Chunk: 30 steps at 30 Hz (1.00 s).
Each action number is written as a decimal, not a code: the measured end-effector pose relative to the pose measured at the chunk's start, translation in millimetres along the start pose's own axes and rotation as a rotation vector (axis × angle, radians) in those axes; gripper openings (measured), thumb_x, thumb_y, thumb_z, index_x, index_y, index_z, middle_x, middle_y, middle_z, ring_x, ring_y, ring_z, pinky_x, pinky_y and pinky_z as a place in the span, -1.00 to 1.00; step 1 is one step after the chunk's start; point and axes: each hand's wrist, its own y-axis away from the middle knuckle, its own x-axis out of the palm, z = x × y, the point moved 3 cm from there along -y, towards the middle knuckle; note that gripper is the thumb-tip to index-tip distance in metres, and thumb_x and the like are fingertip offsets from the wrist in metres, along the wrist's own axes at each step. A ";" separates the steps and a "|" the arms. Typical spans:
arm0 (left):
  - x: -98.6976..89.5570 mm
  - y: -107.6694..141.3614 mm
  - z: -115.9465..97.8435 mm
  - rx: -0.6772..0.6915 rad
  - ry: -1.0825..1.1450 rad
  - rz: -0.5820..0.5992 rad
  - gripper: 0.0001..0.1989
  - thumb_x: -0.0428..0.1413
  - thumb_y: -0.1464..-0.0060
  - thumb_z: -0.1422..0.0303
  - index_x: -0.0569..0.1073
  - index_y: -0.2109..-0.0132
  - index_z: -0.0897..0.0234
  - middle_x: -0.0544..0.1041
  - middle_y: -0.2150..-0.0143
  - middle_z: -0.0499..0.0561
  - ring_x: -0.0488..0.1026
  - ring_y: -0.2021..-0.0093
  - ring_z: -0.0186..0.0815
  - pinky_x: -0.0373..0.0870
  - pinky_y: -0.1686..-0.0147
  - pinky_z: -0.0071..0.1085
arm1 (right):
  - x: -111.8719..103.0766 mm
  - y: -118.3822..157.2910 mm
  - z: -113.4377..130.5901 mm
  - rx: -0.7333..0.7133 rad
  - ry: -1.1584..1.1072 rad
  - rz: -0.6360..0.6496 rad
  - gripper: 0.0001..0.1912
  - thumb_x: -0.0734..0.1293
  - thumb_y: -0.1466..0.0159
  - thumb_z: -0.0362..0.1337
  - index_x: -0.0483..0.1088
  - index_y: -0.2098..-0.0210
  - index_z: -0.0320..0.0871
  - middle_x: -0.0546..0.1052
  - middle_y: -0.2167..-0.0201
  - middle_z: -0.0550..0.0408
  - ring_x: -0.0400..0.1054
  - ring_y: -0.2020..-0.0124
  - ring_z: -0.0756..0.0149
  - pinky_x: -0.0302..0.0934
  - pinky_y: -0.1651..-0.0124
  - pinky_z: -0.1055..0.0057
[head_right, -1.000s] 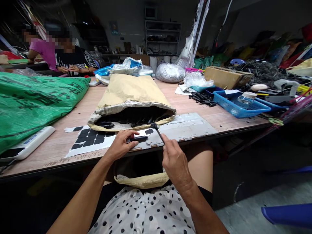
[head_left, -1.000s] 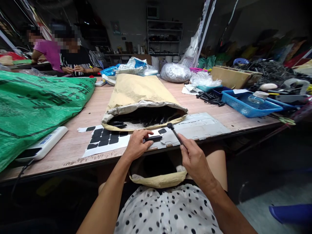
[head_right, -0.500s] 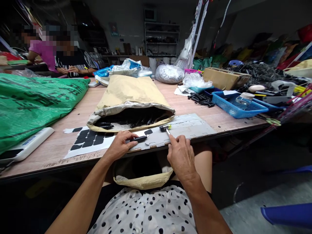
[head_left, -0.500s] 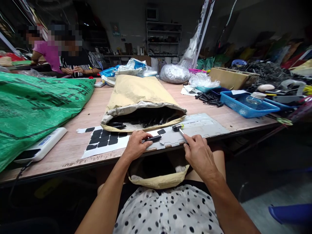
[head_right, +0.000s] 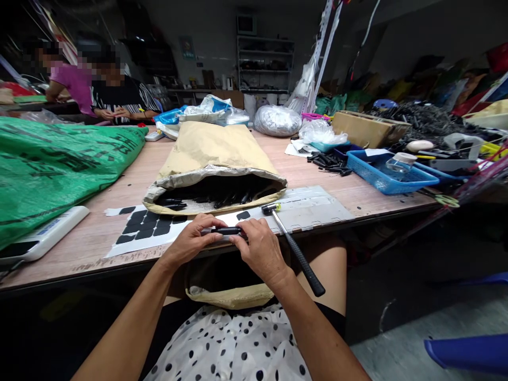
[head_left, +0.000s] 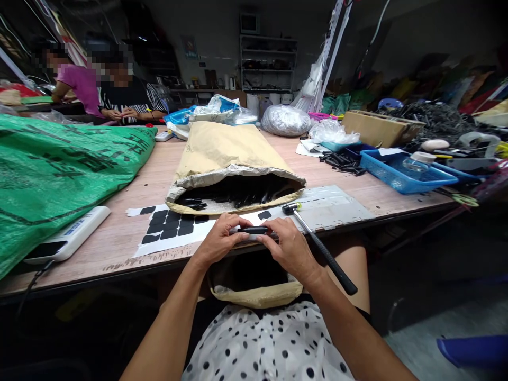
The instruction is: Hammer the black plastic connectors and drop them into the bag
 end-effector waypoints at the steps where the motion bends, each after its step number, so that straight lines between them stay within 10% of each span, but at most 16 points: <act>1: 0.1 0.2 0.1 0.001 -0.004 0.004 -0.80 0.20 -0.17 0.26 0.61 0.08 0.14 0.59 0.17 0.01 0.37 0.03 -0.12 0.28 -0.04 -0.22 | 2.3 -1.0 -0.1 0.001 -0.001 0.003 -0.83 0.37 -0.37 -0.21 0.49 0.06 -0.07 0.55 0.24 0.04 0.31 0.14 0.14 0.25 0.01 0.24; 24: 4.3 0.5 -1.3 0.058 -0.078 -0.020 -0.90 0.29 -0.09 0.30 0.63 0.22 0.14 0.57 0.28 -0.02 0.35 0.11 -0.15 0.24 0.02 -0.24 | 15.0 2.1 -2.9 -0.058 0.016 -0.007 -0.85 0.41 -0.32 -0.28 0.38 0.38 -0.10 0.45 0.32 0.10 0.25 0.21 0.21 0.15 0.11 0.28; 30: 11.0 20.2 -20.8 0.092 -0.017 -0.081 -0.91 0.25 -0.15 0.32 0.59 0.18 0.18 0.57 0.23 0.01 0.39 0.12 -0.16 0.29 0.06 -0.25 | -11.4 9.3 -2.6 -0.064 -0.152 -0.025 -0.84 0.48 -0.23 -0.25 0.51 0.19 -0.06 0.50 0.19 0.08 0.31 0.07 0.17 0.23 -0.05 0.23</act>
